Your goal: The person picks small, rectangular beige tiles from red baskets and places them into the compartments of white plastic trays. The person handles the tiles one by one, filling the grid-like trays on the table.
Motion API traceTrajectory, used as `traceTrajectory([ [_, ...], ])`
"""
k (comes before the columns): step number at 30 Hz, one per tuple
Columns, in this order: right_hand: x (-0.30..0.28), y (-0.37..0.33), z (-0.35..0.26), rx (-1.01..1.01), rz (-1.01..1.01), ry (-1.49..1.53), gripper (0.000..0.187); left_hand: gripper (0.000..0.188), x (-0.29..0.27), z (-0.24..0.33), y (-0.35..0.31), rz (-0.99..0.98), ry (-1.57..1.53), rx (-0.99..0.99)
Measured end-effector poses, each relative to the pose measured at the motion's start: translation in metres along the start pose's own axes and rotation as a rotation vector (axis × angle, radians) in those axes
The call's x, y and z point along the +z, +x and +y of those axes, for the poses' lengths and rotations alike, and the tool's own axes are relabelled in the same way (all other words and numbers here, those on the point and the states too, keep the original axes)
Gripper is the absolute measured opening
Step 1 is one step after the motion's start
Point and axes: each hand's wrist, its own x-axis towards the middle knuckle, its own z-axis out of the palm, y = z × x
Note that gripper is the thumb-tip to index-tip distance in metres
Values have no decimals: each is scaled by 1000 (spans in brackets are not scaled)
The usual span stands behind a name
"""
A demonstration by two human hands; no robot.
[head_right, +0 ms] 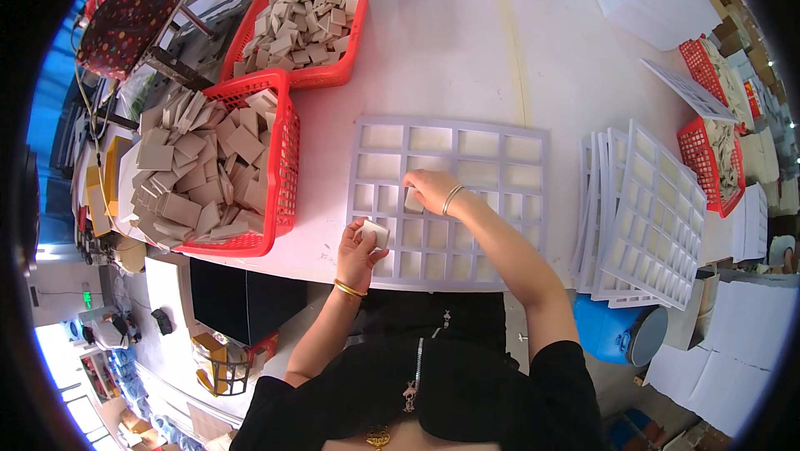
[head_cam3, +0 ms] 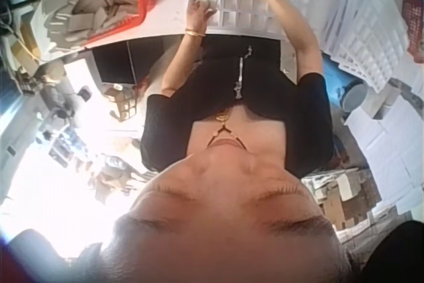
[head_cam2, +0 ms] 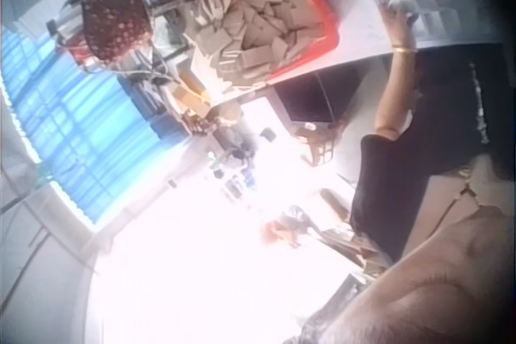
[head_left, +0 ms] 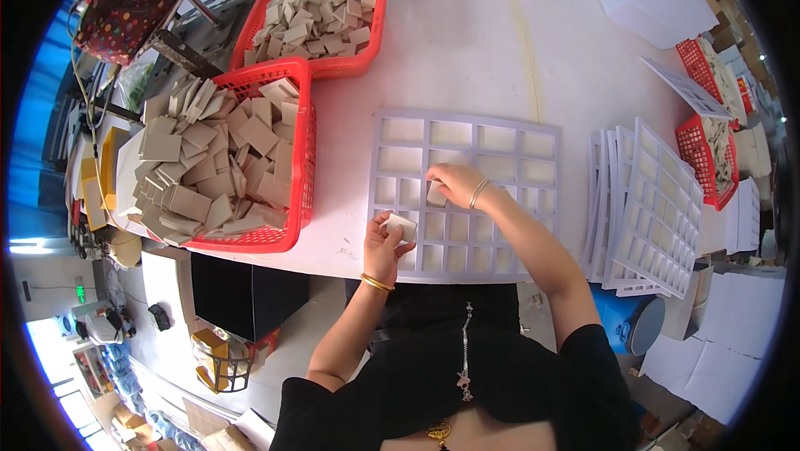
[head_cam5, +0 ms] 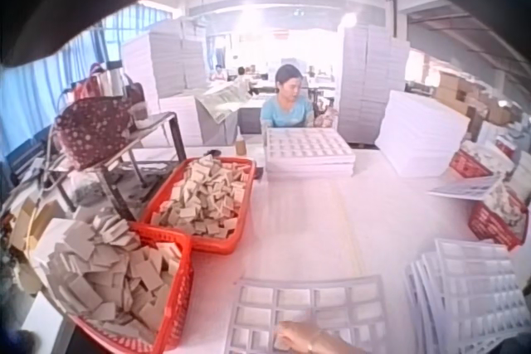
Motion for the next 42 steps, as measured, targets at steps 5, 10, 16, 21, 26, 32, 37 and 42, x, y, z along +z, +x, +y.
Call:
traceTrajectory([
  [5,1,-8,-19,-37,191,-202,24,34,0,-1,1,5,16,23],
  [10,18,-20,-6,-144,345,-95,27,35,7,-1,4,-9,48,18],
  [16,16,-28,-2,-221,364,28,28,36,12,-3,6,-9,79,26],
  [21,23,-22,-1,-191,349,152,27,36,14,-3,6,-11,104,61],
  [26,28,-14,4,-319,351,-94,28,37,11,-1,7,-4,126,89],
  [32,34,-32,-10,-252,277,-387,29,38,12,-1,8,9,127,126],
  [37,11,-49,-50,-82,349,354,32,37,19,-5,6,-58,177,173],
  [42,19,-60,-42,130,263,598,27,42,20,-12,6,-85,498,344],
])
